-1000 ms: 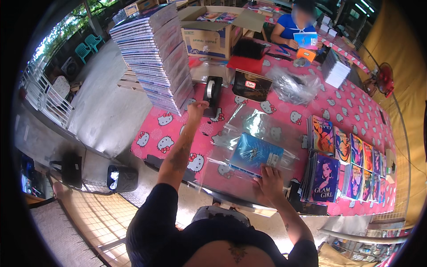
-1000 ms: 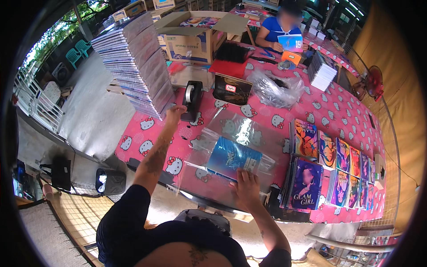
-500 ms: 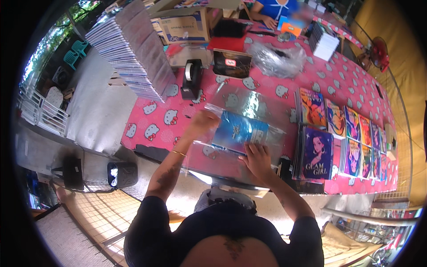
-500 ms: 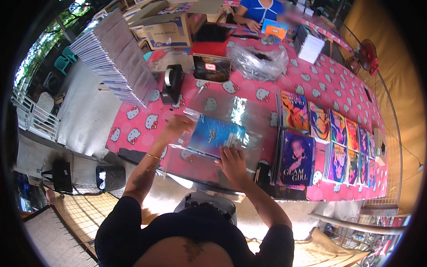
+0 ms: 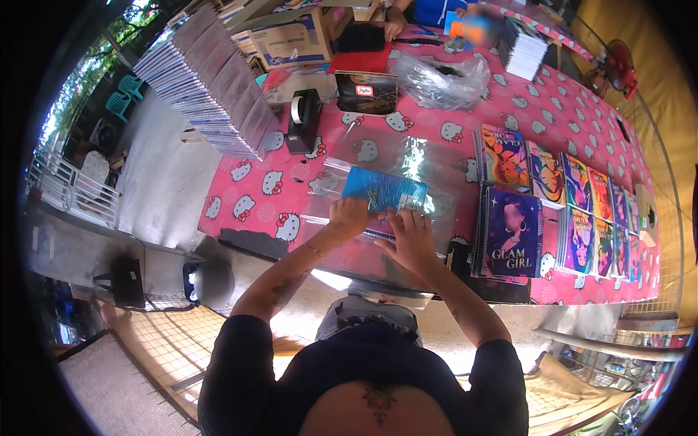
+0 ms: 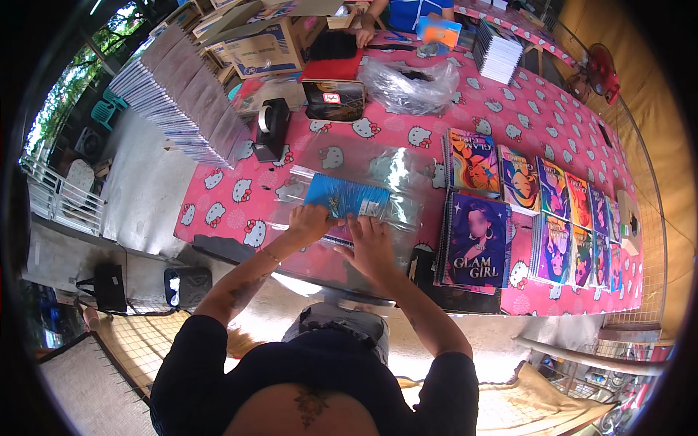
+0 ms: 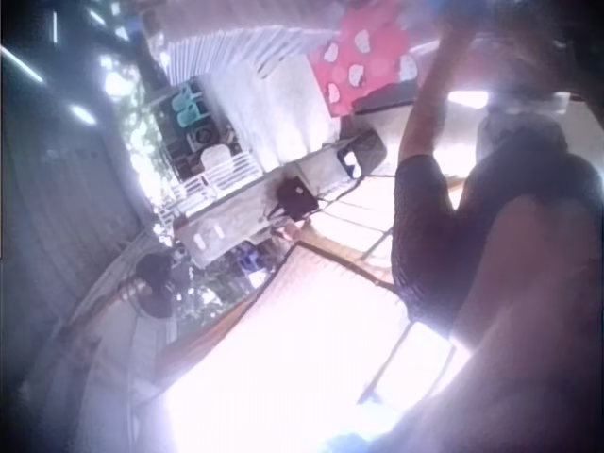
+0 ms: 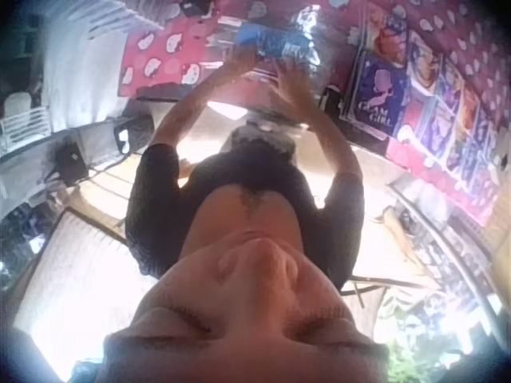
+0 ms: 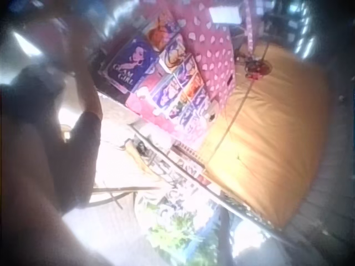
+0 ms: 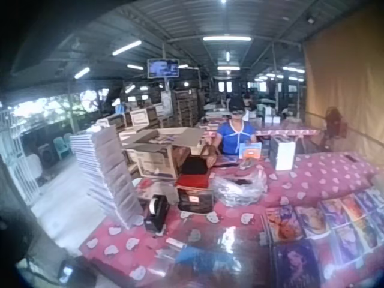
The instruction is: The person takes a spiral notebook from a stack, slides it into a clear plastic sleeve, folds the sleeve flap, applies a piece of tape from a dispenser to seal it, and places the packaged notebook onto a growing stack.
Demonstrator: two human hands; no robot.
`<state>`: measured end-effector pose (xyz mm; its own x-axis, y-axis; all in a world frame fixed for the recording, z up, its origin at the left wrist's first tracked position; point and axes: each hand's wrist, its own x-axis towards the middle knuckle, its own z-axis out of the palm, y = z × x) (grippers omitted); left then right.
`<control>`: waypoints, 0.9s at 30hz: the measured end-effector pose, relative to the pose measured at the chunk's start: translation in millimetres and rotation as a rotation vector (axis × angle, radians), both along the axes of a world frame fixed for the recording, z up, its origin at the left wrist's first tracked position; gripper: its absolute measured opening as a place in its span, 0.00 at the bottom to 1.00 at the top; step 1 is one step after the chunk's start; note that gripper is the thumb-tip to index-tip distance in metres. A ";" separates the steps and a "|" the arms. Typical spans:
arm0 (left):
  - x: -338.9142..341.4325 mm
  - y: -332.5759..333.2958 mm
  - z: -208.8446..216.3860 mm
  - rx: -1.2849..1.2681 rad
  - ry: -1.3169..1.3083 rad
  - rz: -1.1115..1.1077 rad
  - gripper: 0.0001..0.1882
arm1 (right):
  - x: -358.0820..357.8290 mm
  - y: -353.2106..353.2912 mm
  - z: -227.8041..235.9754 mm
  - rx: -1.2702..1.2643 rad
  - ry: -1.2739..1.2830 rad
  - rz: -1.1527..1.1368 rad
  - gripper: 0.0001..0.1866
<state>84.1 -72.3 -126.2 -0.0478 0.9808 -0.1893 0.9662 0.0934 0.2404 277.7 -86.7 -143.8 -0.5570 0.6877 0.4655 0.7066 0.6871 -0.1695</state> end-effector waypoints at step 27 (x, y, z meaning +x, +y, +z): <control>-215.8 86.6 -28.1 0.880 -0.310 0.315 0.20 | 3.4 75.0 179.2 -0.128 0.206 0.445 0.18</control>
<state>-131.7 14.3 -154.4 -0.4023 0.7289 0.5539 0.8101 0.0015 0.5863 281.1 -11.7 35.3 -0.7145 0.4635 0.5240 0.2934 0.8785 -0.3770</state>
